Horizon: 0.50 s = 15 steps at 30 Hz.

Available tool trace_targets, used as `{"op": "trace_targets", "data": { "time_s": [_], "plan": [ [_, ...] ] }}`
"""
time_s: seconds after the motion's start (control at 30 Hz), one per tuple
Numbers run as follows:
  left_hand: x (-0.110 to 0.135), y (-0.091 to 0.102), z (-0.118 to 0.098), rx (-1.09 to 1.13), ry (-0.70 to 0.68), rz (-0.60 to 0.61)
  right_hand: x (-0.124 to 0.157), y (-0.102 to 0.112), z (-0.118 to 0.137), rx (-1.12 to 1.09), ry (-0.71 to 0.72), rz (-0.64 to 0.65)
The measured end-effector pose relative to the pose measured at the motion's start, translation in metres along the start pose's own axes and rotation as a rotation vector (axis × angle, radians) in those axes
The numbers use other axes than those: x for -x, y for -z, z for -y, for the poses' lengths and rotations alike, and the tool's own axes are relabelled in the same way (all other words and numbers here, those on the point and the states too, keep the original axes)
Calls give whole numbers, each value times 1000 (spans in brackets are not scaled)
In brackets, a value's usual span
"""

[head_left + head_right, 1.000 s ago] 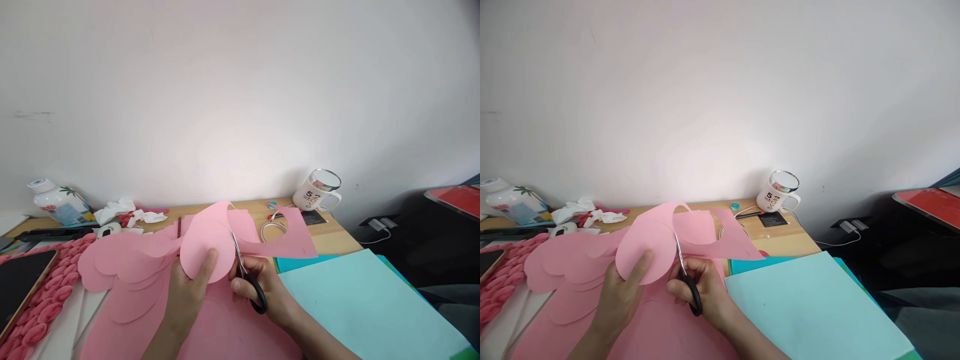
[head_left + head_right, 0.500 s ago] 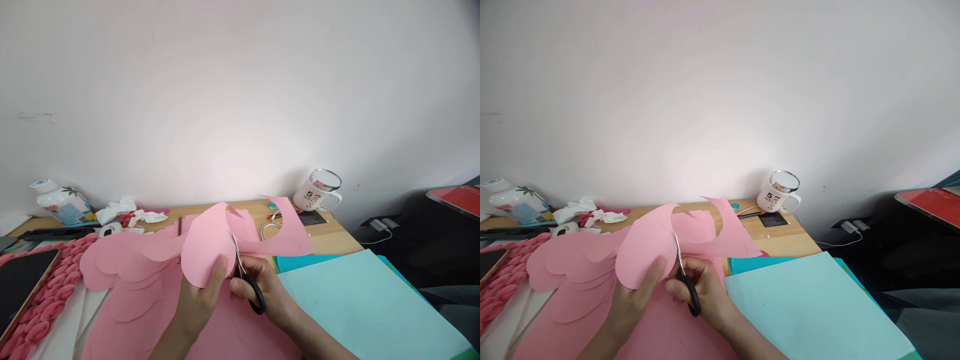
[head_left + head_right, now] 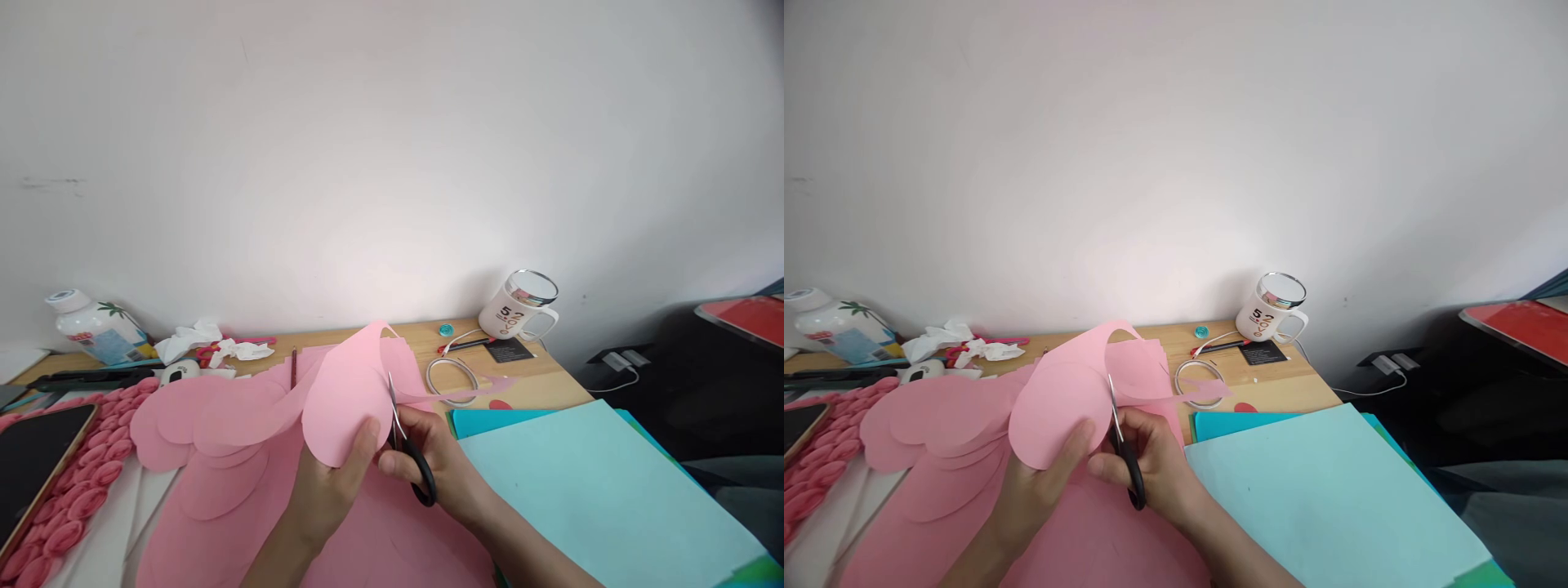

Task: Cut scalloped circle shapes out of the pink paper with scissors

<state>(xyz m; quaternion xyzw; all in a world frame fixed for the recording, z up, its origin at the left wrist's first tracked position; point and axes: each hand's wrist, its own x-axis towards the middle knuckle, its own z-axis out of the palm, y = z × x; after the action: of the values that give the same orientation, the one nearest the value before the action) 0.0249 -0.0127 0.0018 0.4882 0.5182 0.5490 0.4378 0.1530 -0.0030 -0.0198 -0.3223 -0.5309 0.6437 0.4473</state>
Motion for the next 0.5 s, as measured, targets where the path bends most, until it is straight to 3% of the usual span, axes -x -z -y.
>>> {"op": "trace_targets", "data": {
  "time_s": [0.5],
  "plan": [
    [-2,4,-5,-97,77,72,0,1,1,25,-10,12]
  ]
}}
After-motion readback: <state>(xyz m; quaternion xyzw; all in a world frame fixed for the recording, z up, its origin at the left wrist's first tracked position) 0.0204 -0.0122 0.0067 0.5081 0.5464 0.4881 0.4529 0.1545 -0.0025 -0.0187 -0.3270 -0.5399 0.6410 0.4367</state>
